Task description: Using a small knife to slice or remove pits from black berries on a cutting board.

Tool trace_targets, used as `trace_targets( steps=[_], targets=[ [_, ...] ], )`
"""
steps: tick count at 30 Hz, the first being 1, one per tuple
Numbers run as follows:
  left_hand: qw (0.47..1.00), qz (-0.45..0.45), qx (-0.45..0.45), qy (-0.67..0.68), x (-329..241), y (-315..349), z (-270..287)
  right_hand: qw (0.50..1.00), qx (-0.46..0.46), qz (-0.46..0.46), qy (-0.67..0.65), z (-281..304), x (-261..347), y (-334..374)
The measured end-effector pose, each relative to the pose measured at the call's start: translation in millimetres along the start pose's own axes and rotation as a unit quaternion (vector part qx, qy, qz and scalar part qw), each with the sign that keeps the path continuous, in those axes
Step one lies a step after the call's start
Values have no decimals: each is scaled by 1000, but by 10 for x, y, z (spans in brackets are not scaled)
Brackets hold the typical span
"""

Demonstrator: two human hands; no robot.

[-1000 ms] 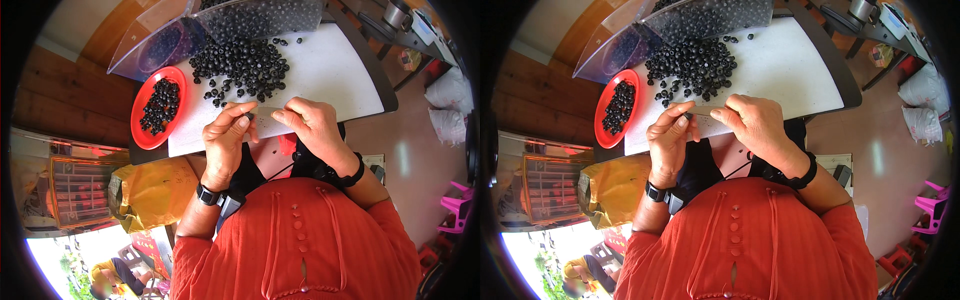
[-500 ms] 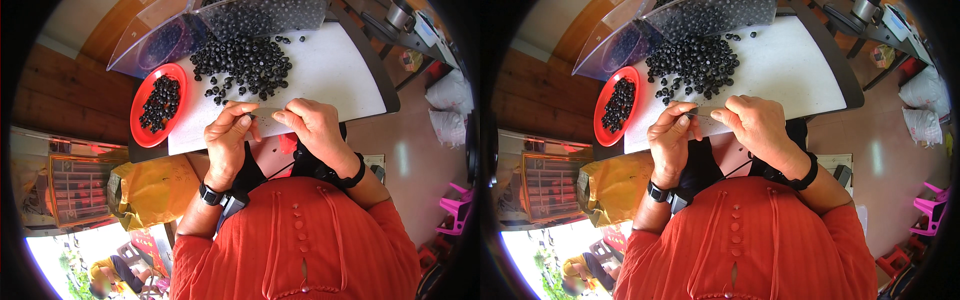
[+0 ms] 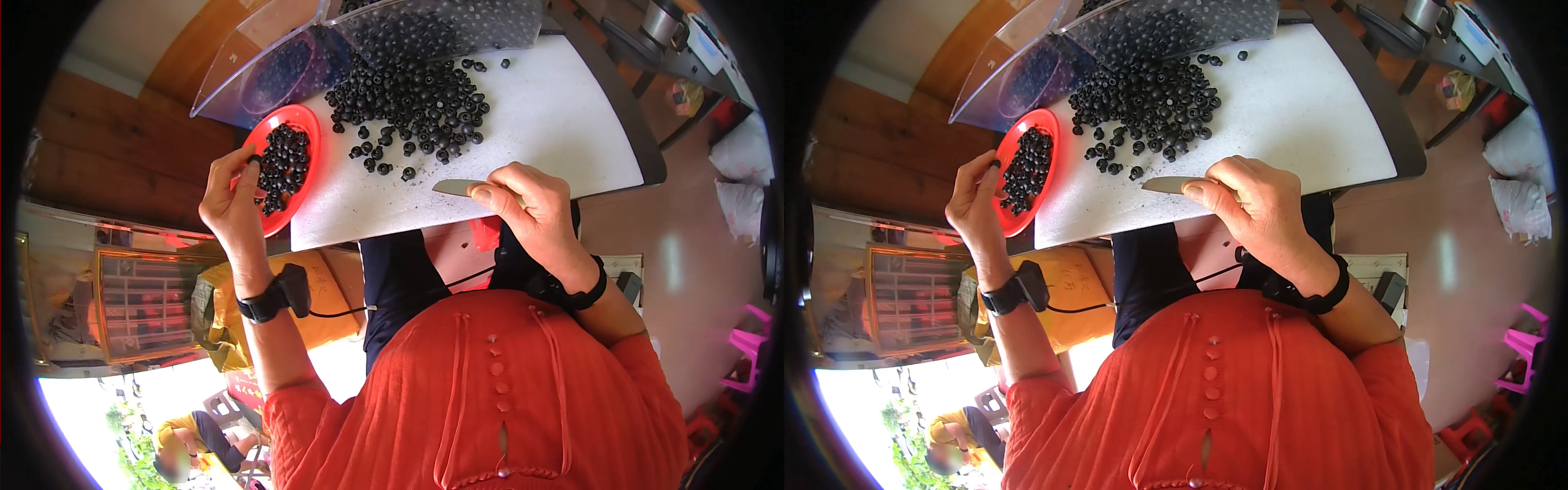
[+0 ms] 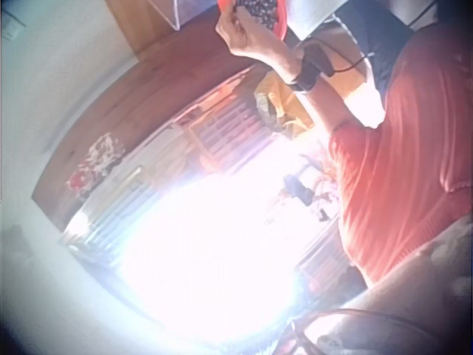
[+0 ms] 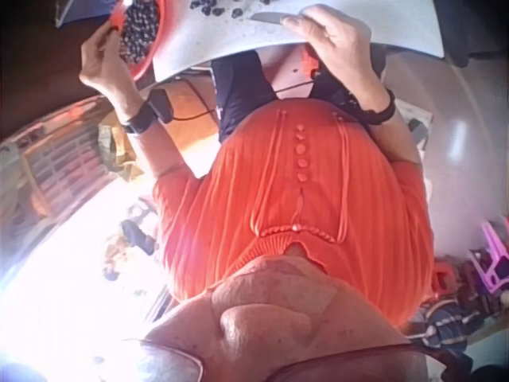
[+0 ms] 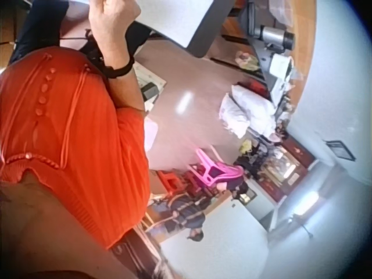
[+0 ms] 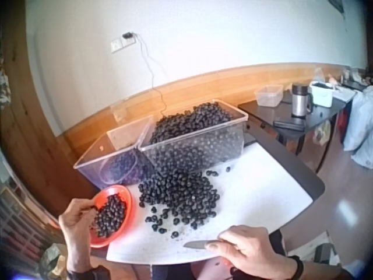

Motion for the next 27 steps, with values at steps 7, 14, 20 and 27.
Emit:
trace_targets(
  steps=[7,14,20,27],
  targets=[
    [978,-109,126,-126,-310,401,-831,1000,8,6,17,12,-20,13],
    [941,-194,207,-187,-508,577,-1502,1000,7,11,10,4,-2,5],
    [913,-192,225,-281,-503,568,-1643,1000,3,-4,18,24,-34,6],
    [959,-1,237,153,-393,689,-1431,1000,14,-23,-11,27,-47,-6]
  ],
)
Point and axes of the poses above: each hand's wrist, its own y-axis away from the middle knuckle, its own z-axis out of the back of the hand, x = y × z, the point moved 6 cm from there along -y, towards the middle knuckle, and after that the axes turned 8 degrees about x, right-handed, at the moved point
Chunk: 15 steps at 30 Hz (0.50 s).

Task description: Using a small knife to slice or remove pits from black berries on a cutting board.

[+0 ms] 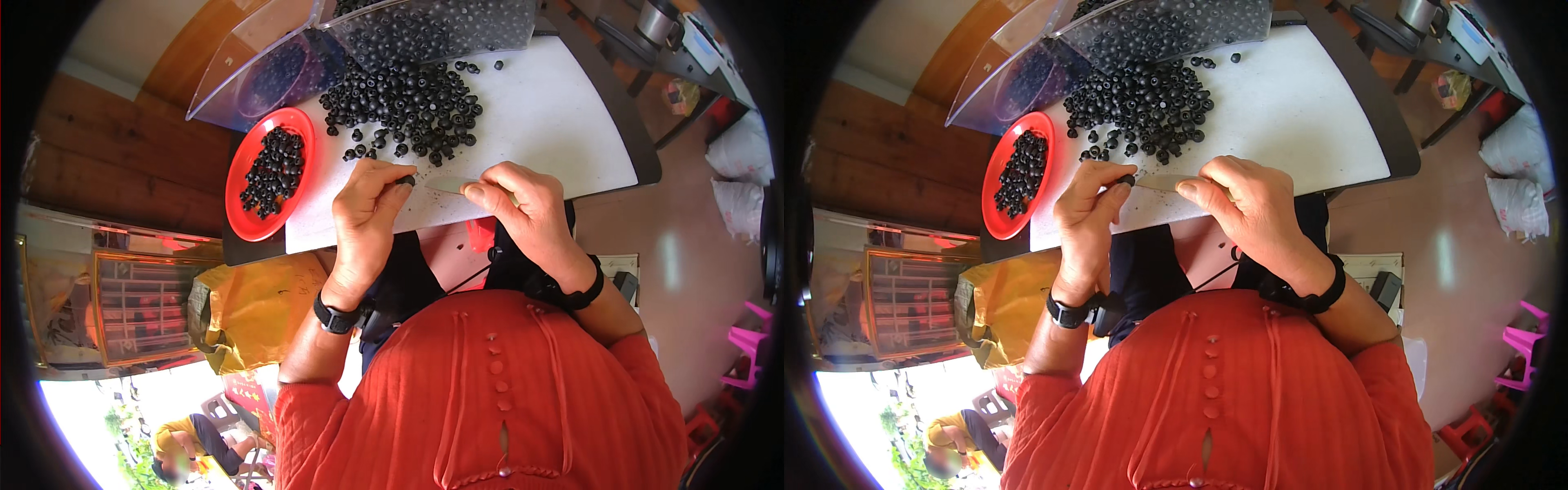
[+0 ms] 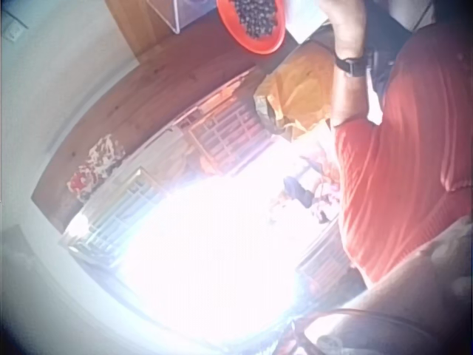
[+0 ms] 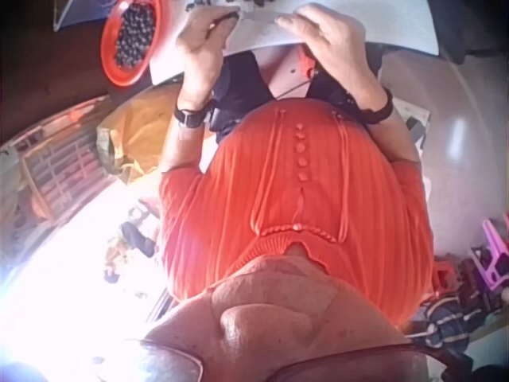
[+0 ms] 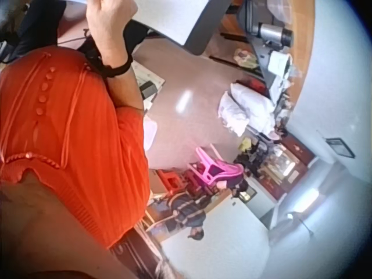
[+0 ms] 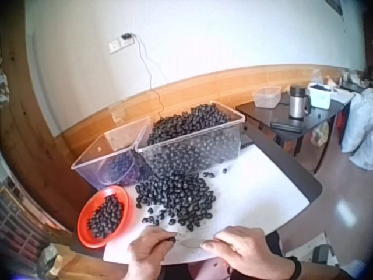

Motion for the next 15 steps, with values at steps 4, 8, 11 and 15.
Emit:
trace_targets(
  steps=[4,8,11,15],
  targets=[
    [978,69,-1,199,133,100,-21,998,31,-54,12,-23,18,-54],
    [935,81,-22,344,210,137,-89,998,26,-48,31,-72,13,-74],
    [922,87,-20,376,246,159,-118,997,30,-45,60,-95,3,-85],
    [917,81,-8,391,233,146,-164,995,34,-43,80,-110,10,-84]
  ],
)
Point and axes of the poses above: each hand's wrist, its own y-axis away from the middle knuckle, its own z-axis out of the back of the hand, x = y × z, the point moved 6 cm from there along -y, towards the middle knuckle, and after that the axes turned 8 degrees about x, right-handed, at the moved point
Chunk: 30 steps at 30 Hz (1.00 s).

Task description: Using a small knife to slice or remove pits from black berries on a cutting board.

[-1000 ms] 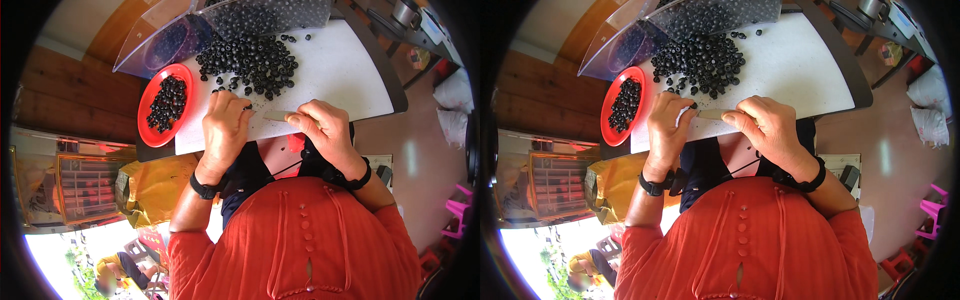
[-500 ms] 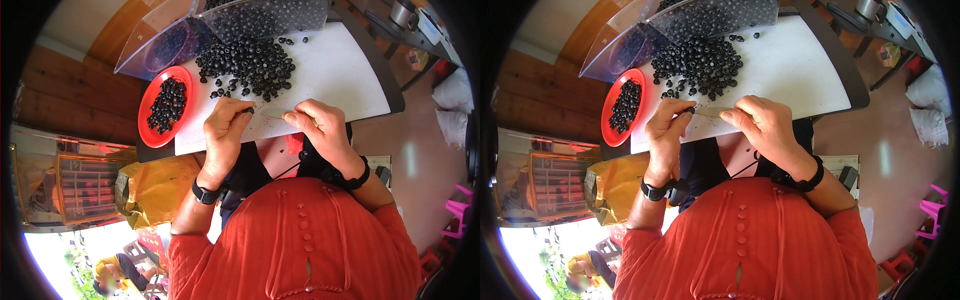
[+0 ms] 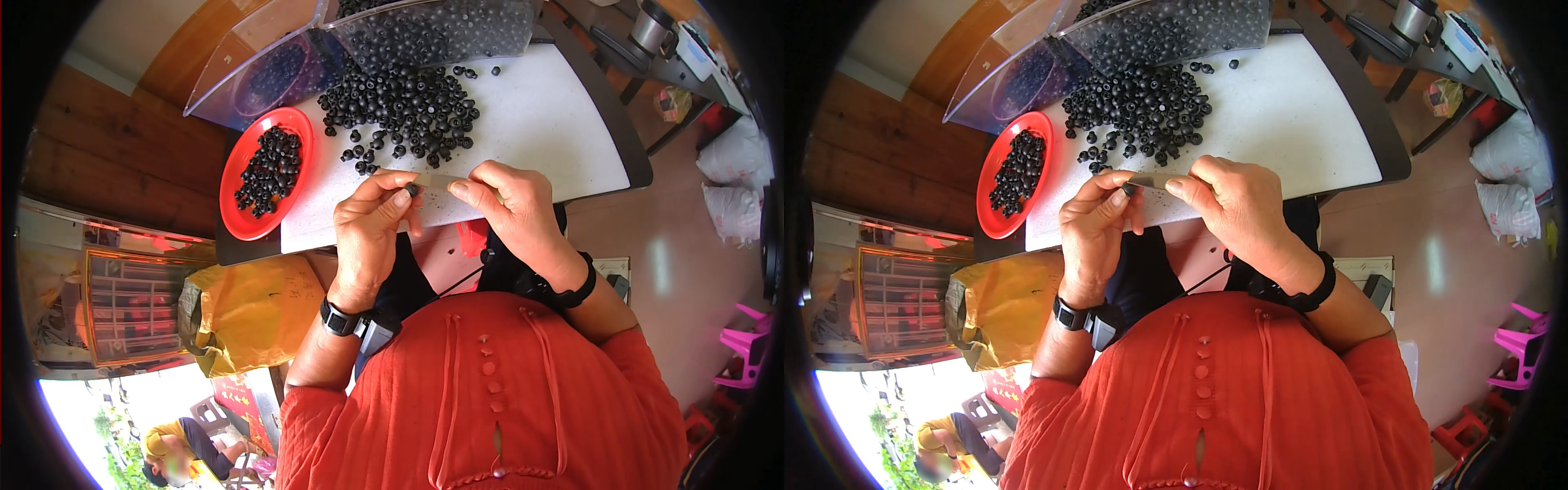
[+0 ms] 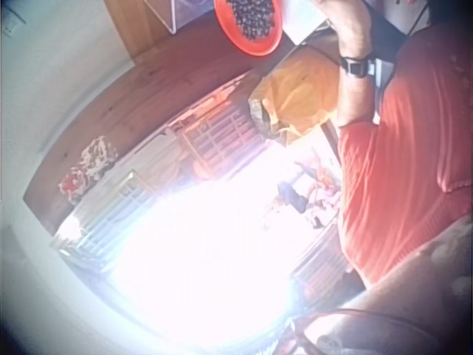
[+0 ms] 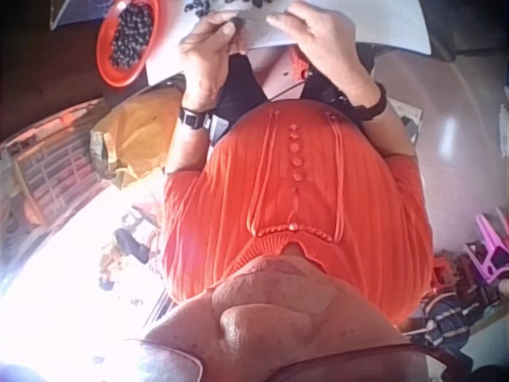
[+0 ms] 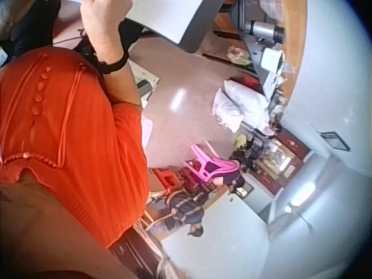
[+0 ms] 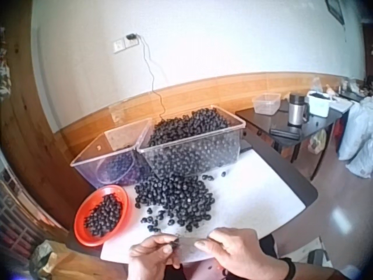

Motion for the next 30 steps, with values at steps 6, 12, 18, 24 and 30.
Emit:
trace_targets(
  steps=[6,12,18,24,30],
  targets=[
    [1000,12,-5,11,25,-9,-49,1000,-6,6,6,10,6,2],
    [1000,6,0,-8,8,-19,-101,1000,-9,8,7,20,-2,9],
    [1000,11,3,23,30,-20,-113,1000,0,6,15,26,2,5],
    [999,-13,-1,39,32,-22,-133,1000,19,11,6,17,15,6],
    [999,-7,2,49,71,-29,-81,998,1,40,49,1,52,-10]
  ],
)
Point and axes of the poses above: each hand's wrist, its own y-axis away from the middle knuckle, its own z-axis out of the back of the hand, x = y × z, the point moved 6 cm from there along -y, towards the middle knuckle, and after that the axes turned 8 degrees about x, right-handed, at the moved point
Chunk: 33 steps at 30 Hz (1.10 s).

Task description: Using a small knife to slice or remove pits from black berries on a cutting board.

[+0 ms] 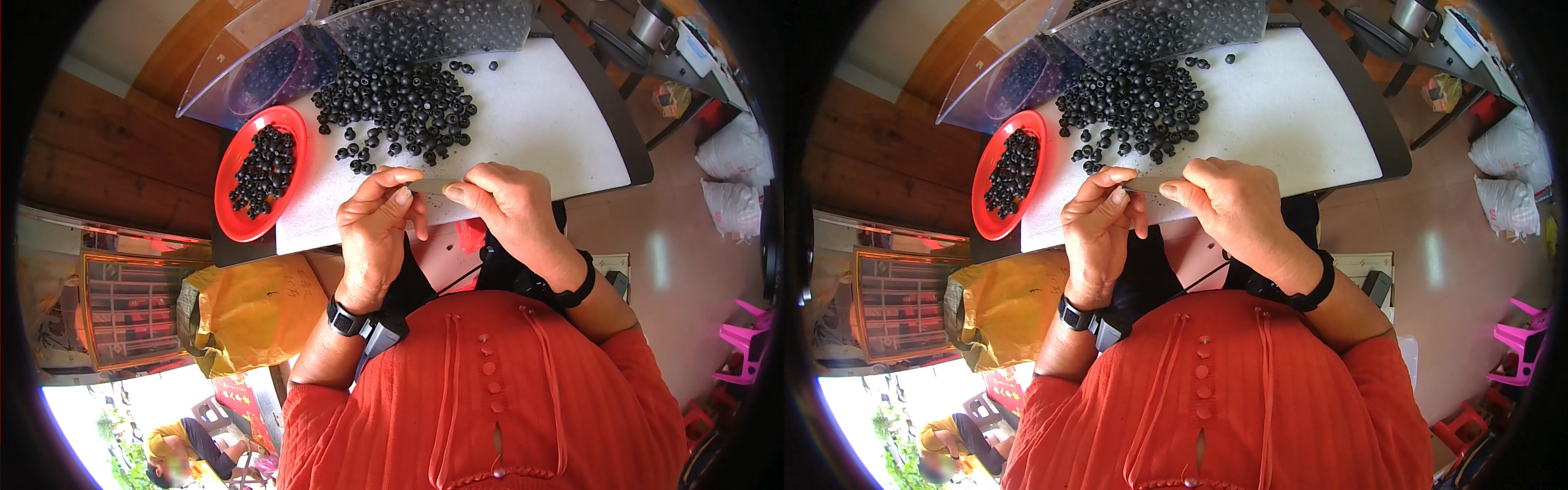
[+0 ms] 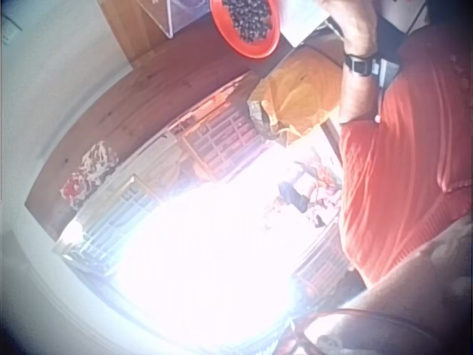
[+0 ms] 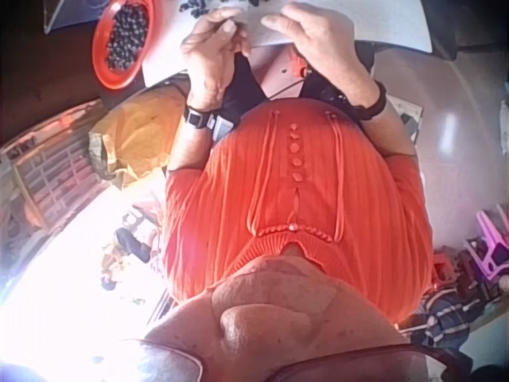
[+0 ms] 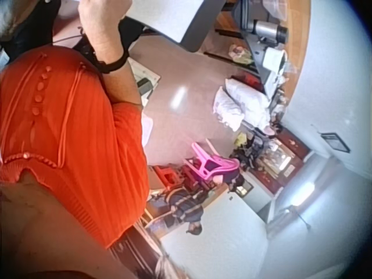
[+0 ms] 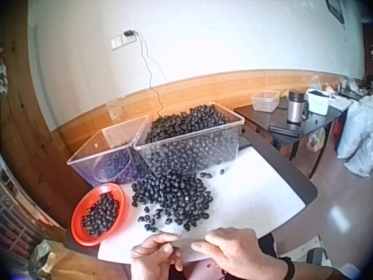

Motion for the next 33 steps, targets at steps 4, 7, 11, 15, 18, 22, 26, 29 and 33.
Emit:
trace_targets(
  steps=[4,7,11,15,18,22,26,29,33],
  targets=[
    [1000,1,-4,-10,-37,24,-1,999,-4,-5,-45,-7,-8,11],
    [989,-69,-63,-115,-291,36,27,992,-9,-20,-125,27,-87,57],
    [893,-153,-198,-375,-1083,41,504,988,-20,-11,-151,73,-85,95],
    [836,-153,-239,-470,-1577,6,892,990,-29,-3,-136,76,-64,95],
    [689,-190,-161,-680,-1509,-3,623,991,-36,4,-130,56,-83,97],
    [680,-193,-51,-706,-879,-77,336,992,-38,5,-122,46,-84,105],
    [608,-226,-5,-761,-578,-208,70,990,-30,-3,-140,43,-76,100],
    [571,-208,22,-794,-477,-243,46,990,-34,0,-138,41,-85,107],
    [619,-223,64,-750,-541,-122,62,991,-40,7,-130,63,-76,109]
  ],
)
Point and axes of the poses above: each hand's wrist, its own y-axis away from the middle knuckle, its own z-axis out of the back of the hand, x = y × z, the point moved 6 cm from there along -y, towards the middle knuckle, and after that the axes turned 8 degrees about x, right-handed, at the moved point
